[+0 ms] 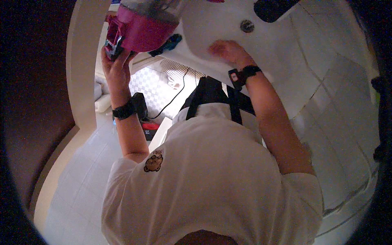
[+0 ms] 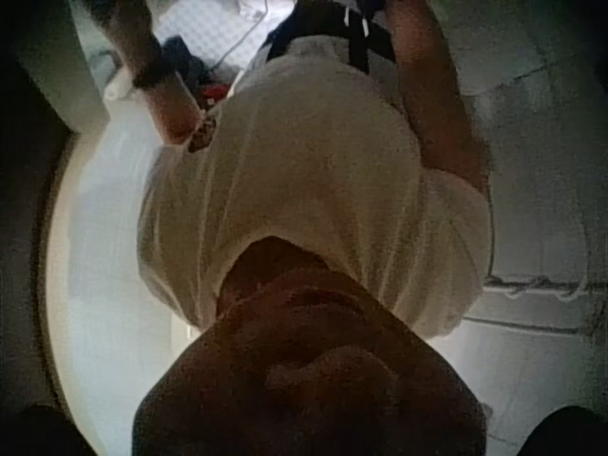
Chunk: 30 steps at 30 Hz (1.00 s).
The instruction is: The person washes a pink blender jar and its lid under a running tap in a bathroom sink, then wipes a vacuum cleaner hose with a blue cloth.
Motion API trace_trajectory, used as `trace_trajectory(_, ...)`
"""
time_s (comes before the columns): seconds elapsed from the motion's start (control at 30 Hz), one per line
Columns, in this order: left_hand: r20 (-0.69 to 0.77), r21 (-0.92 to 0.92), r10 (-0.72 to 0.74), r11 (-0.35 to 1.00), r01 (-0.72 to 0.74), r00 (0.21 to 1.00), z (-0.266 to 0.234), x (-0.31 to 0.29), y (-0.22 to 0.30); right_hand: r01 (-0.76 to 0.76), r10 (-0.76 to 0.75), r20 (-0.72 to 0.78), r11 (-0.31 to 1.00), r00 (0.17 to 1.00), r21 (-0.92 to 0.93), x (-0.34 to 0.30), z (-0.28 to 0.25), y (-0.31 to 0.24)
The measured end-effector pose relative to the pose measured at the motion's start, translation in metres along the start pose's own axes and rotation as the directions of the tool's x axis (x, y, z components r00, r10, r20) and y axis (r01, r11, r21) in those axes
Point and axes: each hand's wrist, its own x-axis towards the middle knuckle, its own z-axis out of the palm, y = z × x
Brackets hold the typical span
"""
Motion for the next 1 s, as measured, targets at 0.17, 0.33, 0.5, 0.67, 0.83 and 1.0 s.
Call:
trace_trajectory(0.17,-0.018,0.017,-0.032,0.999,0.032,0.999,0.004,0.001,0.000,0.379,-0.407,-0.190,0.910,0.893,-0.167,0.010,0.006,-0.018)
trace_trajectory(0.33,0.050,-0.048,-0.018,0.999,0.021,0.999,0.015,-0.002,-0.002,0.012,-0.017,-0.007,0.891,1.000,-0.453,0.026,0.040,0.024)
trace_trajectory(0.5,0.029,0.126,-0.067,0.990,0.063,0.997,0.012,0.001,-0.001,0.693,-0.848,-0.316,0.529,0.425,-0.489,0.026,-0.024,-0.028)
trace_trajectory(0.67,-0.023,0.117,-0.062,0.991,0.064,0.998,-0.005,0.004,-0.005,0.588,-0.608,0.023,0.776,0.793,0.227,-0.002,-0.025,-0.077)
trace_trajectory(0.83,0.004,0.078,-0.055,0.995,0.054,0.998,-0.004,0.008,-0.004,0.107,-0.732,0.071,0.003,0.677,-0.994,0.028,0.075,0.007)
trace_trajectory(1.0,-0.006,0.029,0.009,1.000,-0.009,1.000,0.008,0.006,-0.003,-0.135,-0.775,0.176,-0.319,0.607,-0.938,0.059,0.081,0.084)
